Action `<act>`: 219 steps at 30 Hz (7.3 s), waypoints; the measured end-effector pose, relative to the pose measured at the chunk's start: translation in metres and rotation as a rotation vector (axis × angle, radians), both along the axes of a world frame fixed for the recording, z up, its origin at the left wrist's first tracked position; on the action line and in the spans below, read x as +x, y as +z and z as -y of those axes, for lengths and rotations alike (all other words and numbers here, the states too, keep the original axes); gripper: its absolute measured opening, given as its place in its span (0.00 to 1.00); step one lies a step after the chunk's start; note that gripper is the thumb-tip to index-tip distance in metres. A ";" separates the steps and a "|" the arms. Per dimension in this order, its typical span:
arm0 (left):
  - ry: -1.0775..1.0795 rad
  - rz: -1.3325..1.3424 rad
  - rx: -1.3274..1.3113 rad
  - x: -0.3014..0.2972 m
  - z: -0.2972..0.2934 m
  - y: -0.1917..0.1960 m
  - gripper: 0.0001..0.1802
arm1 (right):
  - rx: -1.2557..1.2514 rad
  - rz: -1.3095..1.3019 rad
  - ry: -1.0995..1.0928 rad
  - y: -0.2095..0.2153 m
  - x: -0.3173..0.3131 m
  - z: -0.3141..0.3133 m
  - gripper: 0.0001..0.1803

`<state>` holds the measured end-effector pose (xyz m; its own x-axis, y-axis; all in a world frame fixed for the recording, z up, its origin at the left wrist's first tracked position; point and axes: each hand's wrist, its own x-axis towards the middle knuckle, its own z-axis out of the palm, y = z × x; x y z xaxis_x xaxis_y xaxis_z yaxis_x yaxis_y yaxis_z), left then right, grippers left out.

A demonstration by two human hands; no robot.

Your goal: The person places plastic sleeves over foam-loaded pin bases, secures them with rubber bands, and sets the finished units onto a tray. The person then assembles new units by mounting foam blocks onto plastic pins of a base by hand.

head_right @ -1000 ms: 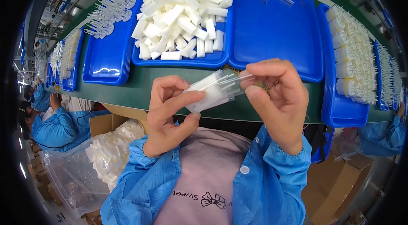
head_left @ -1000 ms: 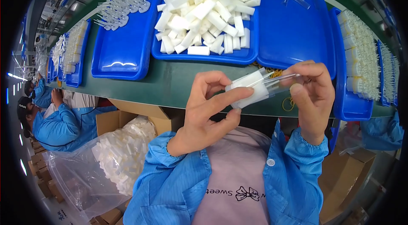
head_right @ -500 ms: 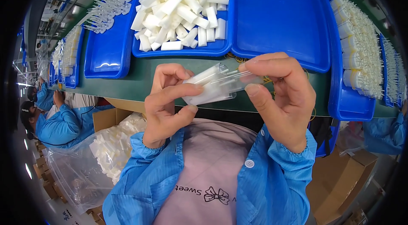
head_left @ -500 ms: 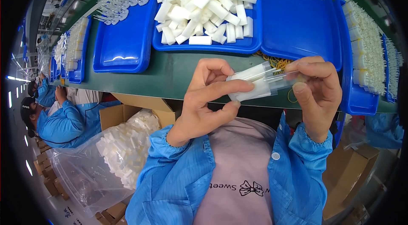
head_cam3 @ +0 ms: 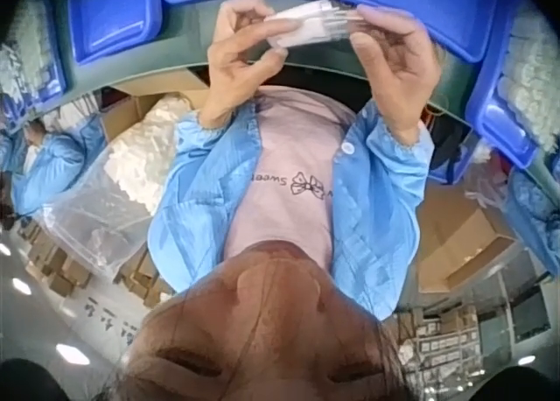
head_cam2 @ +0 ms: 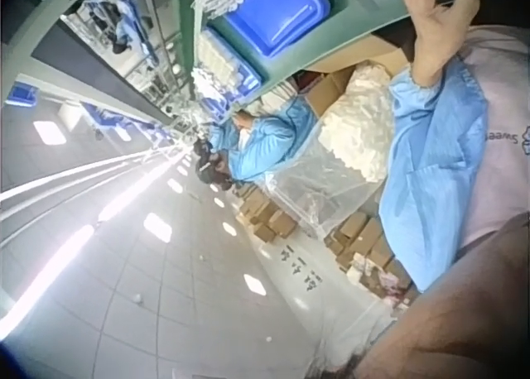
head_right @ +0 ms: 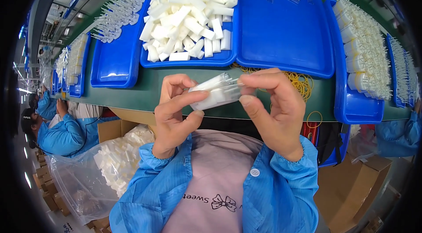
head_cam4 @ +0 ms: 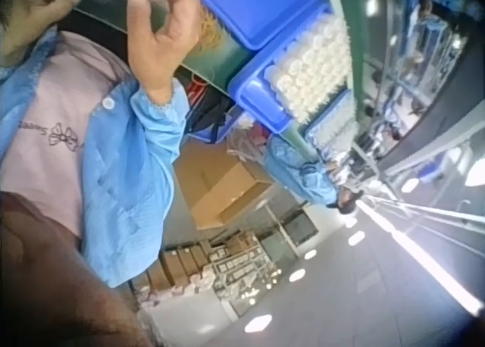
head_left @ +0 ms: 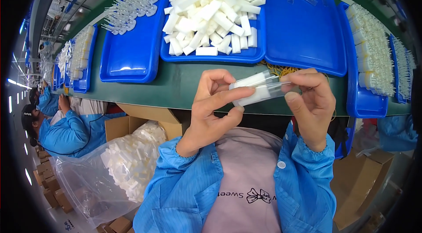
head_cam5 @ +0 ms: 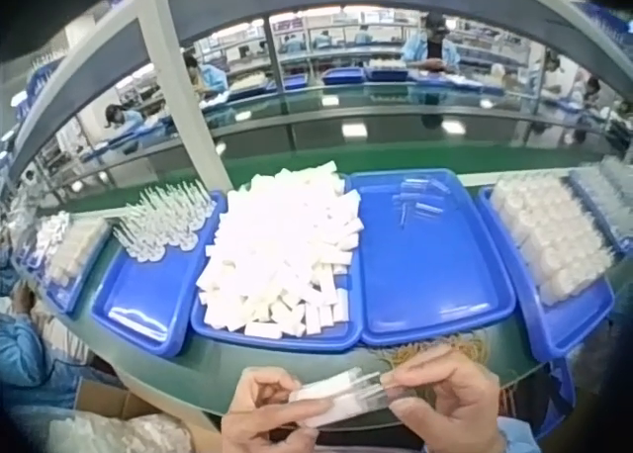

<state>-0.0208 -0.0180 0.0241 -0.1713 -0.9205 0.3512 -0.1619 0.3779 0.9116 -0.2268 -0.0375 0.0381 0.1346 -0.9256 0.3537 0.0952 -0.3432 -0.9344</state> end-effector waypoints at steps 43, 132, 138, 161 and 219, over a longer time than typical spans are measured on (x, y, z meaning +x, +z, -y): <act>-0.635 -1.243 1.188 -0.025 0.007 -0.026 0.30 | -0.501 -0.724 0.162 0.009 0.021 0.002 0.42; 0.173 -0.099 0.047 0.010 0.009 -0.019 0.40 | 0.008 -1.065 -1.189 0.037 -0.246 -0.051 0.19; 0.174 -0.242 0.064 0.024 0.009 -0.016 0.32 | -0.102 -1.127 -1.249 -0.012 -0.321 -0.029 0.29; 0.226 -0.248 0.012 0.043 0.008 0.008 0.21 | -0.603 -0.820 -0.403 0.062 -0.045 0.037 0.24; 0.372 0.022 0.112 0.143 0.103 0.057 0.11 | 0.505 -1.162 -0.040 -0.005 -0.065 0.300 0.22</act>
